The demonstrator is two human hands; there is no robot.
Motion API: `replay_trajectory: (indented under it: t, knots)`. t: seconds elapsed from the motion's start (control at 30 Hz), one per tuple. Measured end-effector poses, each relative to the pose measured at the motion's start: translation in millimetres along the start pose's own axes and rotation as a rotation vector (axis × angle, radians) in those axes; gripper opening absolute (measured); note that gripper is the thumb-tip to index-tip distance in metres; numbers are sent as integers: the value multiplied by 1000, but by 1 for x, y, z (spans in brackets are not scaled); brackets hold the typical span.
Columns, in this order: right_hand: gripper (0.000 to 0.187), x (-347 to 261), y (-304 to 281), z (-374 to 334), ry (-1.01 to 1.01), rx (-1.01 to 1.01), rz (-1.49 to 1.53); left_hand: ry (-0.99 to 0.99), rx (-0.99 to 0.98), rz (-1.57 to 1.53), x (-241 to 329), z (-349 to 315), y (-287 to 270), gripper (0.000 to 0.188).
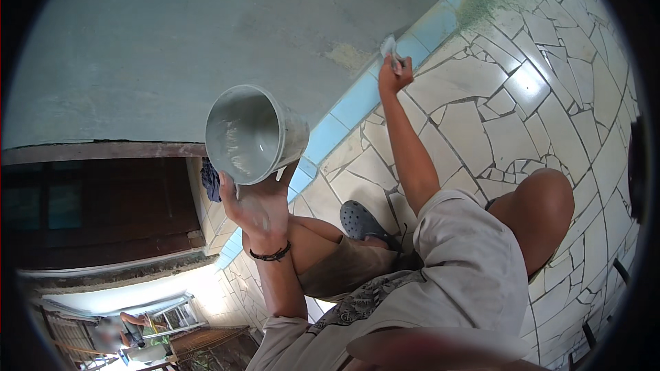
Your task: The person applies paint to a wall using a paint brush.
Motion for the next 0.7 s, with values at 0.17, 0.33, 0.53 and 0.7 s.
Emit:
replay_trajectory:
  t: [0.17, 0.33, 0.53, 0.7]
  knots:
    - [30, -42, 9, -6, 171, 18, 100, 12, 34, -12, -1, -1, 0, 81]
    - [32, -88, 27, 0, 282, -81, 580, 2, 22, -11, -6, 4, 6, 82]
    - [34, -115, 46, 49, 374, -406, 1157, -27, 6, 6, -23, 21, 20, 82]
    - [41, -30, 45, 32, 432, -291, 961, -42, 8, 17, -29, 30, 19, 81]
Point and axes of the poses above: each hand's wrist, its own z-axis towards the middle knuckle, its own y-axis out of the palm, x = y × z, the point moved 8 cm from there along z, towards the middle knuckle, and after that the axes turned 7 degrees about -z, right-handed, at the moved point
